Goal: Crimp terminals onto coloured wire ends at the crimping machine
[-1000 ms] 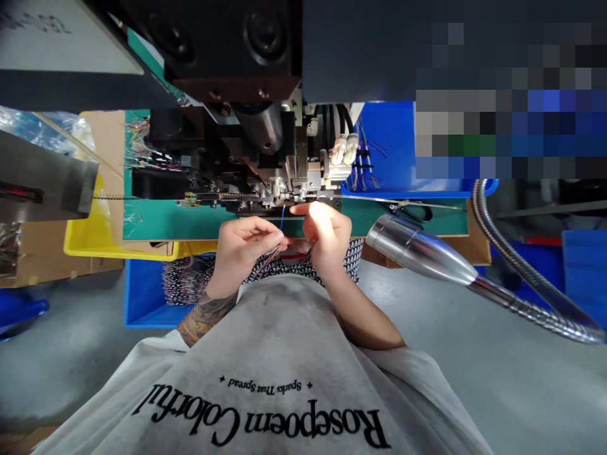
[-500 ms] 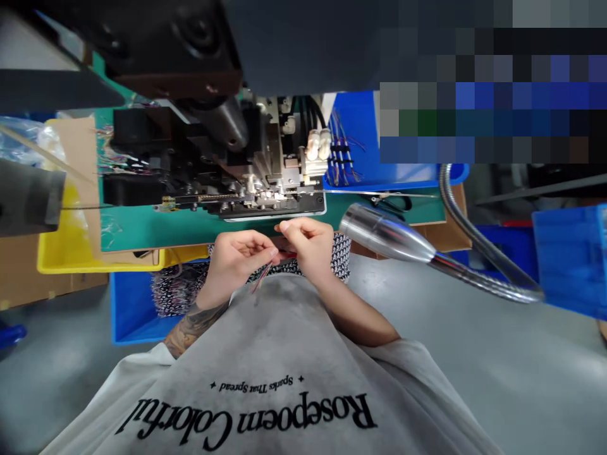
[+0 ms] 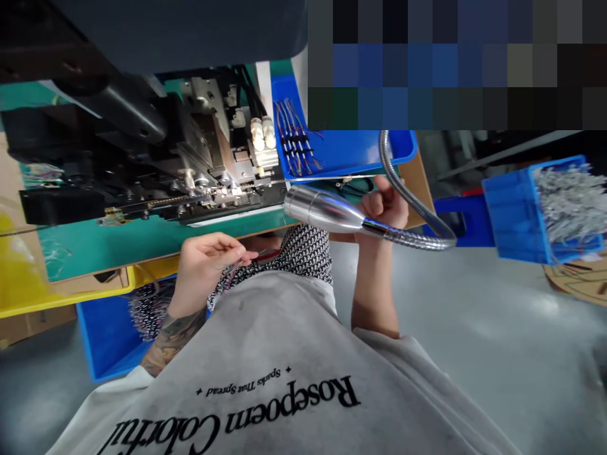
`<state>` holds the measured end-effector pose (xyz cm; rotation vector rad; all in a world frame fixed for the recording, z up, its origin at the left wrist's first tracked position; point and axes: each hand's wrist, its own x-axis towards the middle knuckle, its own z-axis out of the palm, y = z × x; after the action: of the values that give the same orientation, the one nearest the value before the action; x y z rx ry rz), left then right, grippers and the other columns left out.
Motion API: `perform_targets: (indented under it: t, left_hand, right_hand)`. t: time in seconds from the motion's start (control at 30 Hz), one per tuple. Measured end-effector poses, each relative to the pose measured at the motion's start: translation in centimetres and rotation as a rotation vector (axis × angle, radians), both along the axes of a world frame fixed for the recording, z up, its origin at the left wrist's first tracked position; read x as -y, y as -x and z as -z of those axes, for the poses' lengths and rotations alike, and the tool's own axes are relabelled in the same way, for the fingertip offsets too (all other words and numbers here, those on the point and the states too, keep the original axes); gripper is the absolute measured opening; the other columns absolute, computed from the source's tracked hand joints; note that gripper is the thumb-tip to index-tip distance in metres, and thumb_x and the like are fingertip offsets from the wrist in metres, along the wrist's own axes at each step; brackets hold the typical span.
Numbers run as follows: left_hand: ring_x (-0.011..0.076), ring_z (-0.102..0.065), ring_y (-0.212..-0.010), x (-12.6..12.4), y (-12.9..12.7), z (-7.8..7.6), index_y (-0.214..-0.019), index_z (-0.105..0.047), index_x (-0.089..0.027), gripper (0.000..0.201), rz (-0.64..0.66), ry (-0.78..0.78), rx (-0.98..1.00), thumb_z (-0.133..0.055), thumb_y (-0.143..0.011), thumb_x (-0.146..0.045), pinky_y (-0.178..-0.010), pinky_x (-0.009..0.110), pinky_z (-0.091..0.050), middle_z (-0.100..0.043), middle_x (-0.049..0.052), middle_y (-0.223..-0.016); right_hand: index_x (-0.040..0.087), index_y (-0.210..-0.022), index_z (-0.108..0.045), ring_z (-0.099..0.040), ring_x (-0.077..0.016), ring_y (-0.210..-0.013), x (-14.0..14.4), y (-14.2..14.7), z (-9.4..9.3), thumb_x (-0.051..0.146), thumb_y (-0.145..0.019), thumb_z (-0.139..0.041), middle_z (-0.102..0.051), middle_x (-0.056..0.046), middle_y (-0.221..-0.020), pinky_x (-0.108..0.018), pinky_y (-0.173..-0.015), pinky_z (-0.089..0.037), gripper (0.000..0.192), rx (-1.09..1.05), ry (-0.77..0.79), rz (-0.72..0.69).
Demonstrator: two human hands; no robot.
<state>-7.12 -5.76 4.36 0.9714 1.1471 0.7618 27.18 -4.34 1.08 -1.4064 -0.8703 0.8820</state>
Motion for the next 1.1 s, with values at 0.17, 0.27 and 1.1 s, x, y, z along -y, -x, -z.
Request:
perform_targets:
  t: [0.17,0.27,1.1]
  left_hand:
    - [0.0273,-0.085,-0.081,0.3,-1.2,-0.4,-0.084,-0.077,-0.016,0.023,-0.038,-0.003,0.038,-0.09,-0.085,-0.035,-0.068,0.031,-0.07,-0.083,0.009,-0.079]
    - [0.025,-0.084,-0.079,0.4,-1.7,-1.2,-0.086,-0.077,-0.016,0.023,-0.042,-0.015,0.025,-0.089,-0.087,-0.036,-0.07,0.03,-0.07,-0.084,0.01,-0.083]
    - [0.0158,-0.078,-0.068,0.5,-1.6,-3.0,-0.082,-0.076,-0.018,0.016,-0.108,-0.173,-0.082,-0.083,-0.089,-0.031,-0.065,0.024,-0.064,-0.081,0.005,-0.076]
  right_hand:
    - [0.024,-0.078,-0.07,-0.035,-0.0097,-0.048,0.1,6.3,0.1,0.066,-0.084,-0.075,-0.039,0.007,-0.053,-0.027,-0.048,-0.032,0.042,-0.19,0.118,0.021]
    - [0.024,-0.093,-0.08,-0.036,-0.008,-0.049,1.4,12.1,-0.6,0.052,-0.088,-0.079,-0.041,0.008,-0.053,-0.025,-0.05,-0.033,0.028,-0.246,0.132,-0.157]
    - [0.023,-0.072,-0.06,-0.025,-0.0074,-0.049,-0.3,18.0,-4.3,0.037,-0.083,-0.075,-0.033,0.009,-0.054,-0.025,-0.047,-0.02,0.023,-0.458,0.108,-0.197]
